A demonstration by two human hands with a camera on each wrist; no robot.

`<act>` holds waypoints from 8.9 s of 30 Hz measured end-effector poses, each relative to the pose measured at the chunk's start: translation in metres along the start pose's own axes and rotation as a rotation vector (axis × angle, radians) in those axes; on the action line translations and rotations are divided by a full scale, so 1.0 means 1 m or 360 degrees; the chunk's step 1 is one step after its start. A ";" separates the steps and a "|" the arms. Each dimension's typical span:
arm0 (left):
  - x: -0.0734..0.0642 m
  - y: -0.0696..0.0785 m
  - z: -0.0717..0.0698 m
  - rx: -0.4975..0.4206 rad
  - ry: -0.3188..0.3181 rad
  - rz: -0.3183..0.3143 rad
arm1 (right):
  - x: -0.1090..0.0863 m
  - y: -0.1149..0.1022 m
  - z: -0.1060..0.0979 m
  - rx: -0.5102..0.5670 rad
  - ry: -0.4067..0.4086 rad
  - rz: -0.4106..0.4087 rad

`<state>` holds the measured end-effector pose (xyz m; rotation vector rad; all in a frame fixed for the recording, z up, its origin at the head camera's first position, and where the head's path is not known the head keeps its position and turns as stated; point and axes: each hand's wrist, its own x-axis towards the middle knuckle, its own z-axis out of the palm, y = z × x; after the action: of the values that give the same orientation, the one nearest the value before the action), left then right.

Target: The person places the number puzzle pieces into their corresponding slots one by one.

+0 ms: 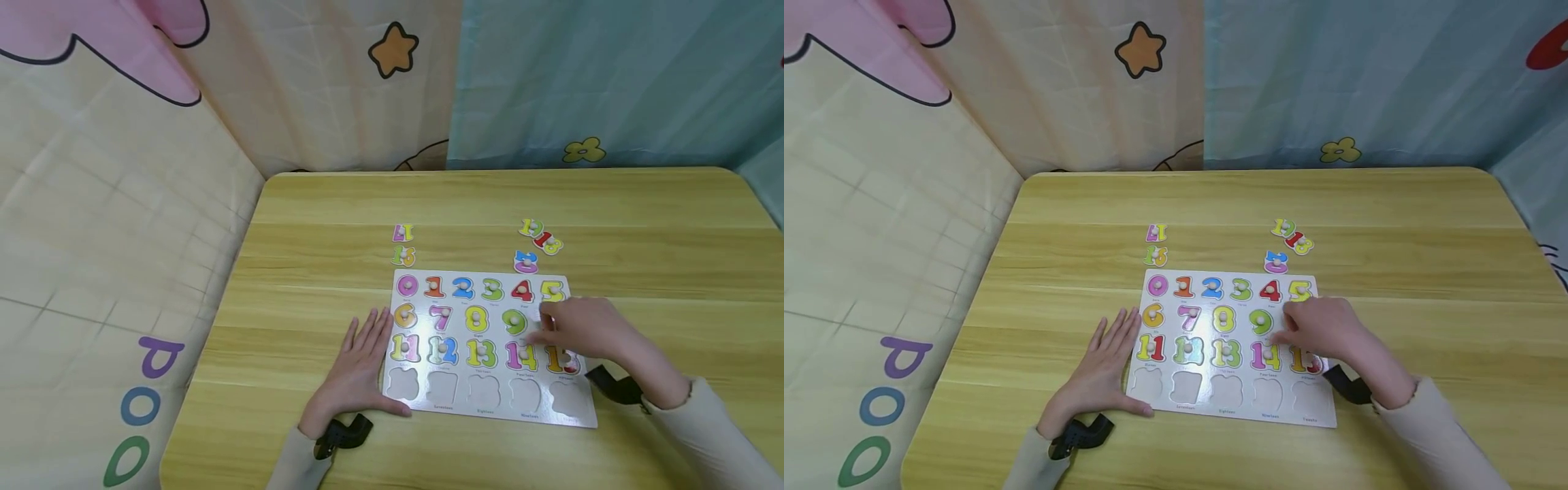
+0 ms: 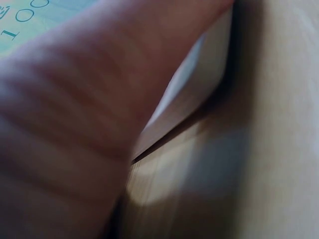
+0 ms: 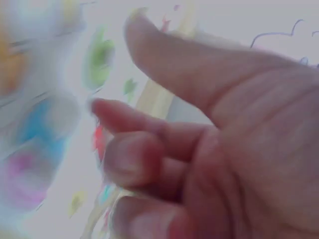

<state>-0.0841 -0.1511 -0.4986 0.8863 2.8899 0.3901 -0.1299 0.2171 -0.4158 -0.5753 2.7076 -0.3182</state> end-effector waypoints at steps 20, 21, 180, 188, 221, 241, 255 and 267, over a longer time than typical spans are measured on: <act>0.001 -0.001 0.002 -0.0009 -0.0025 -0.0001 | 0.187 -0.097 -0.012 0.0126 0.0135 -0.0150; 0.001 0.000 0.002 -0.0009 -0.0025 -0.0001 | 0.190 -0.099 -0.010 0.0121 0.0110 -0.0128; 0.001 0.002 -0.001 -0.0030 0.0015 0.0013 | 0.073 -0.075 0.027 0.0381 0.0260 -0.0431; 0.000 0.001 0.000 -0.0016 0.0003 0.0003 | 0.024 -0.102 0.065 0.0371 0.0338 -0.0369; 0.001 0.001 0.000 0.0003 -0.0003 -0.0003 | 0.027 -0.120 0.093 0.0430 0.0397 -0.0321; 0.001 0.000 0.002 0.0002 0.0007 0.0001 | 0.024 -0.116 0.092 0.0434 0.0283 -0.0451; 0.001 0.000 0.002 -0.0009 0.0027 0.0006 | 0.024 -0.114 0.089 0.0401 0.0252 -0.0436; 0.001 0.000 0.003 -0.0007 0.0015 -0.0002 | 0.024 -0.095 0.059 0.0460 0.0300 -0.0332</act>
<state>-0.0843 -0.1504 -0.5011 0.8848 2.8969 0.4018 -0.0950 0.1138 -0.4501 -0.7750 2.7073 -0.8415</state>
